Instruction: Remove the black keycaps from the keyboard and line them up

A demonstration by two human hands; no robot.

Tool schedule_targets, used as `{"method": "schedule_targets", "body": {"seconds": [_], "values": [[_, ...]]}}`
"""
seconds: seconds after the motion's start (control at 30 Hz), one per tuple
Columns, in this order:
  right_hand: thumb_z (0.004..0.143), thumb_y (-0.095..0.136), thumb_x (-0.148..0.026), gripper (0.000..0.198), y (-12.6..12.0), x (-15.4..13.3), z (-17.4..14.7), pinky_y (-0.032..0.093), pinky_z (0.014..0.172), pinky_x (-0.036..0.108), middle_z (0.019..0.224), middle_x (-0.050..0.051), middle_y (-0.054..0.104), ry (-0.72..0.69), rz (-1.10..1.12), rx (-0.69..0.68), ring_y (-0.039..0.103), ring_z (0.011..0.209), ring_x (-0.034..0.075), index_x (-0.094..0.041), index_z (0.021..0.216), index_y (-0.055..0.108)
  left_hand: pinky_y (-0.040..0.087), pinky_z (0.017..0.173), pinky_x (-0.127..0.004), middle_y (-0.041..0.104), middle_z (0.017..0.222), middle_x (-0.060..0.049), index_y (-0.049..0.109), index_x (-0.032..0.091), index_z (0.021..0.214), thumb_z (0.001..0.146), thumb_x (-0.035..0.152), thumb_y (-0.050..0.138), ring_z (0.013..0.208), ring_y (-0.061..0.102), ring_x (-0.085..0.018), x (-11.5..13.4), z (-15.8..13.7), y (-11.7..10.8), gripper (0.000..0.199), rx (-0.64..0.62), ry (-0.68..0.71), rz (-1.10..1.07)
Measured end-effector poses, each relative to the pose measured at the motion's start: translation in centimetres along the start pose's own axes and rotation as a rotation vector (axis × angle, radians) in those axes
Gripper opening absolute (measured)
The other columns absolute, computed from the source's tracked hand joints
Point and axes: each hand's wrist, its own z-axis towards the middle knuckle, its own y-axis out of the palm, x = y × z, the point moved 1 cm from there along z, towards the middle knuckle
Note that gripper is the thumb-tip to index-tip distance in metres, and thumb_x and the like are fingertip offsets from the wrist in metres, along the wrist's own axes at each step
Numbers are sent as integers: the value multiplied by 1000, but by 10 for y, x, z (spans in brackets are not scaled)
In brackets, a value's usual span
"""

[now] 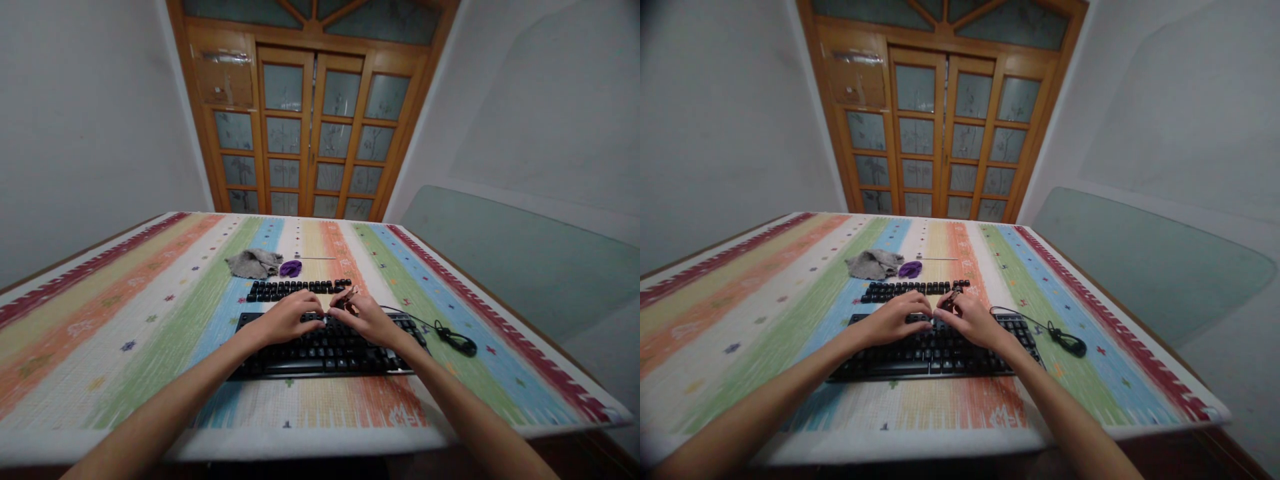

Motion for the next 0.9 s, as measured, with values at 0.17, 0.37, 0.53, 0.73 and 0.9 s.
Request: {"method": "schedule_targets", "body": {"seconds": [0.17, 0.37, 0.53, 0.73, 0.9], "values": [[95, 54, -41, 25, 2, 0, -1, 45, 67, 27, 88, 5, 66, -24, 36, 0, 59, 72, 16, -18, 96, 64, 47, 90, -33, 64, 103, -7, 66, 17, 93, 86, 21, 65, 99, 59, -20, -2, 3, -4, 8, -25, 26, -7], [96, 52, -43, 29, 0, -2, -2, 44, 67, 28, 85, 5, 66, 14, 32, 32, 59, 70, 17, -18, 93, 66, 48, 92, -33, 63, 107, -7, 67, 17, 84, 82, 18, 66, 100, 61, -19, -4, 6, -15, 3, -54, 47, -55], [96, 51, -44, 32, -5, 1, -1, 42, 62, 28, 84, 6, 67, 19, -32, 81, 54, 64, 15, -17, 91, 66, 48, 90, -31, 62, 105, -7, 66, 15, 85, 82, 17, 63, 100, 60, -18, -13, 11, -19, 4, 17, 74, 9], [95, 52, -43, 31, -3, 8, -3, 41, 60, 28, 84, 7, 67, 27, -48, 95, 52, 61, 15, -16, 88, 65, 47, 85, -32, 62, 105, -7, 65, 15, 85, 79, 14, 64, 97, 58, -21, -35, 25, -11, 6, -52, 16, 344], [94, 54, -42, 28, -1, 11, -4, 41, 60, 28, 81, 6, 66, 39, -21, 94, 53, 62, 15, -16, 88, 65, 46, 81, -33, 62, 107, -9, 65, 14, 85, 79, 20, 65, 96, 56, -23, -44, 39, -3, 8, -178, -26, 542]]}}
